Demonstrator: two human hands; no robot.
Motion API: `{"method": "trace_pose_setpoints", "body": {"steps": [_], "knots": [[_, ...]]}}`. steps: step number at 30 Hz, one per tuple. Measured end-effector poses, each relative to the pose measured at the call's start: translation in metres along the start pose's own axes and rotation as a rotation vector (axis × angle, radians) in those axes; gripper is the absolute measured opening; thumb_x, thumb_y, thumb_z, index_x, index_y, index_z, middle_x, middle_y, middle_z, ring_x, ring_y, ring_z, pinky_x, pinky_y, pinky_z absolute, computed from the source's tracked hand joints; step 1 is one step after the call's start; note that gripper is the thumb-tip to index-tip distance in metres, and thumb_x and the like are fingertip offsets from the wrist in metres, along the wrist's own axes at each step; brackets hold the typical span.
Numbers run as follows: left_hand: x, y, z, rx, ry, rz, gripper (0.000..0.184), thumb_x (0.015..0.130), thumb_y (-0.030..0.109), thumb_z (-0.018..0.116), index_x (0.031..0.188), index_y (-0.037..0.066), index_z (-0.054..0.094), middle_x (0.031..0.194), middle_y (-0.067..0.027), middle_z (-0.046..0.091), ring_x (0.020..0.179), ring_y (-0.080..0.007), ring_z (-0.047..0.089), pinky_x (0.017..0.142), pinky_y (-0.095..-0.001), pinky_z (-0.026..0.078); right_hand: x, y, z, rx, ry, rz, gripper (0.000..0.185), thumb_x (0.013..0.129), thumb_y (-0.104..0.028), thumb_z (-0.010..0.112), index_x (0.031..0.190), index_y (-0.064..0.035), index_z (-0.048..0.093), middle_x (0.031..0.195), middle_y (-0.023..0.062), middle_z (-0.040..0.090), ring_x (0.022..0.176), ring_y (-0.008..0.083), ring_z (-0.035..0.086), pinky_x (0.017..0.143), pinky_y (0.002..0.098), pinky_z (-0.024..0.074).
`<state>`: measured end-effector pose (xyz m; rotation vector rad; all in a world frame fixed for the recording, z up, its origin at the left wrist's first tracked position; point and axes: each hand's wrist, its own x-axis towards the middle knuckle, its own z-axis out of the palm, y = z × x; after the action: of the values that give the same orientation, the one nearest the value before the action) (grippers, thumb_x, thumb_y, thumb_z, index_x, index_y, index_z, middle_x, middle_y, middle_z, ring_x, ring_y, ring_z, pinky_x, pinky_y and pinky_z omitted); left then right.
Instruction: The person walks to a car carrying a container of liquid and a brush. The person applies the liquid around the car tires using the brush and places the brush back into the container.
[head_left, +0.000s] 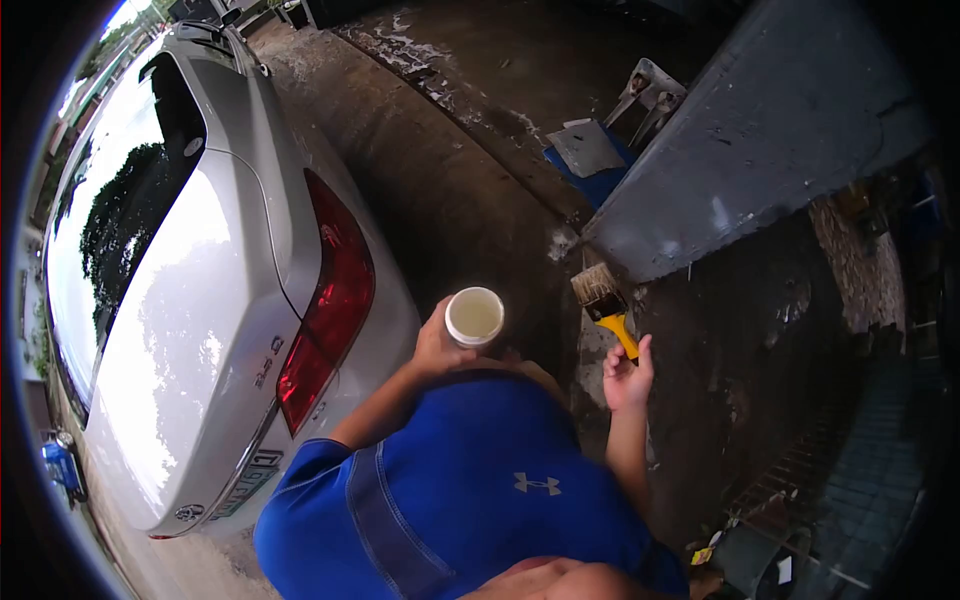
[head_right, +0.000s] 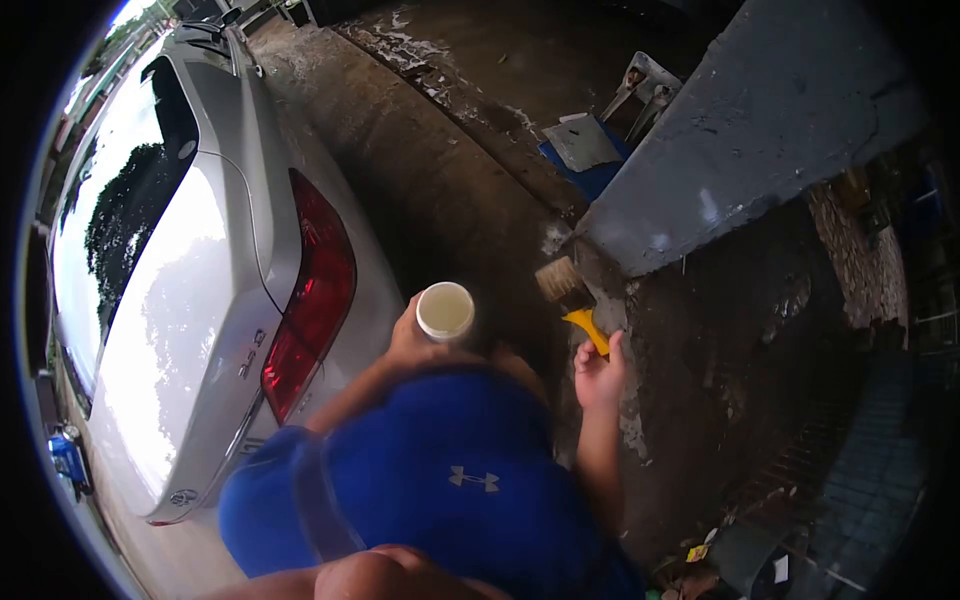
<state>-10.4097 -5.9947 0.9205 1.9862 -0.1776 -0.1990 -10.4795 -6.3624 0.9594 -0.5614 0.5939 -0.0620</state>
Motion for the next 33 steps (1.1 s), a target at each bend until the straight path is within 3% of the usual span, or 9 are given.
{"method": "trace_pose_setpoints", "body": {"steps": [5,11,15,19,21,24,27,31,33], "knots": [[0.103,-0.025,-0.001,-0.158,0.291,-0.201,0.100,0.065,0.028,0.096,0.148,0.005,0.047,0.140,-0.0175,0.064,0.133,-0.0323,0.063,0.112,-0.0431,0.051,0.164,-0.010,0.092,0.007,-0.127,0.155,0.053,0.106,-0.055,0.063,0.105,-0.0024,0.067,0.093,0.0065,0.064,0.082,0.0179,0.058,0.063,0.0288,0.0456],[0.268,-0.074,-0.032,-0.222,0.517,-0.323,0.099,0.065,0.030,0.098,0.147,0.005,0.049,0.136,-0.0156,0.068,0.129,-0.0308,0.066,0.110,-0.0416,0.052,0.358,0.010,0.181,0.018,-0.370,0.301,0.051,0.110,-0.049,0.058,0.118,0.0013,0.063,0.105,0.0096,0.062,0.093,0.0204,0.057,0.067,0.0304,0.0497],[0.397,-0.157,-0.054,-0.115,0.587,-0.270,0.099,0.066,0.030,0.098,0.148,0.005,0.049,0.133,-0.0152,0.069,0.128,-0.0306,0.067,0.108,-0.0418,0.053,0.497,0.045,0.242,0.036,-0.379,0.308,0.049,0.111,-0.045,0.059,0.121,0.0022,0.062,0.106,0.0103,0.062,0.094,0.0210,0.057,0.070,0.0319,0.0504],[0.504,-0.160,-0.092,-0.147,0.550,-0.349,0.096,0.068,0.027,0.096,0.149,0.006,0.049,0.135,-0.0177,0.068,0.127,-0.0317,0.068,0.107,-0.0421,0.054,0.591,0.056,0.299,0.042,-0.365,0.345,0.041,0.111,-0.035,0.061,0.125,0.0027,0.060,0.115,0.0111,0.063,0.096,0.0210,0.057,0.073,0.0322,0.0505],[0.548,-0.172,-0.101,-0.119,0.604,-0.289,0.097,0.067,0.027,0.096,0.149,0.005,0.049,0.139,-0.0194,0.066,0.128,-0.0337,0.067,0.107,-0.0432,0.053,0.635,0.048,0.317,-0.069,-0.372,0.427,0.040,0.111,-0.035,0.062,0.129,0.0007,0.060,0.120,0.0092,0.064,0.095,0.0202,0.057,0.073,0.0316,0.0500],[0.597,-0.208,-0.106,-0.016,0.698,-0.210,0.093,0.068,0.024,0.095,0.147,0.005,0.053,0.140,-0.0184,0.065,0.128,-0.0350,0.066,0.108,-0.0431,0.053,0.708,0.048,0.341,-0.250,-0.524,0.506,0.043,0.109,-0.038,0.064,0.141,-0.0085,0.060,0.121,0.0061,0.063,0.094,0.0184,0.057,0.073,0.0312,0.0493],[0.640,-0.231,-0.123,0.009,0.658,-0.212,0.088,0.068,0.024,0.095,0.145,0.005,0.056,0.141,-0.0192,0.065,0.129,-0.0370,0.065,0.110,-0.0445,0.052,0.792,0.072,0.383,-0.366,-0.705,0.685,0.049,0.104,-0.028,0.073,0.146,-0.0073,0.060,0.122,0.0105,0.068,0.091,0.0198,0.062,0.073,0.0317,0.0508],[0.698,-0.246,-0.069,0.015,0.980,-0.569,0.084,0.071,0.025,0.096,0.143,0.006,0.058,0.141,-0.0197,0.065,0.132,-0.0378,0.063,0.113,-0.0454,0.049,0.896,0.116,0.484,-0.586,-0.844,0.854,0.052,0.099,-0.016,0.077,0.146,-0.0071,0.056,0.117,0.0104,0.067,0.086,0.0162,0.062,0.068,0.0291,0.0503],[0.730,-0.226,-0.065,-0.093,1.109,-0.709,0.075,0.075,0.032,0.094,0.136,0.003,0.061,0.130,-0.0175,0.069,0.122,-0.0343,0.067,0.108,-0.0434,0.052,0.932,0.147,0.542,-0.785,-0.889,0.863,0.053,0.098,-0.012,0.076,0.145,-0.0072,0.053,0.117,0.0104,0.067,0.085,0.0161,0.062,0.066,0.0295,0.0502]]}}
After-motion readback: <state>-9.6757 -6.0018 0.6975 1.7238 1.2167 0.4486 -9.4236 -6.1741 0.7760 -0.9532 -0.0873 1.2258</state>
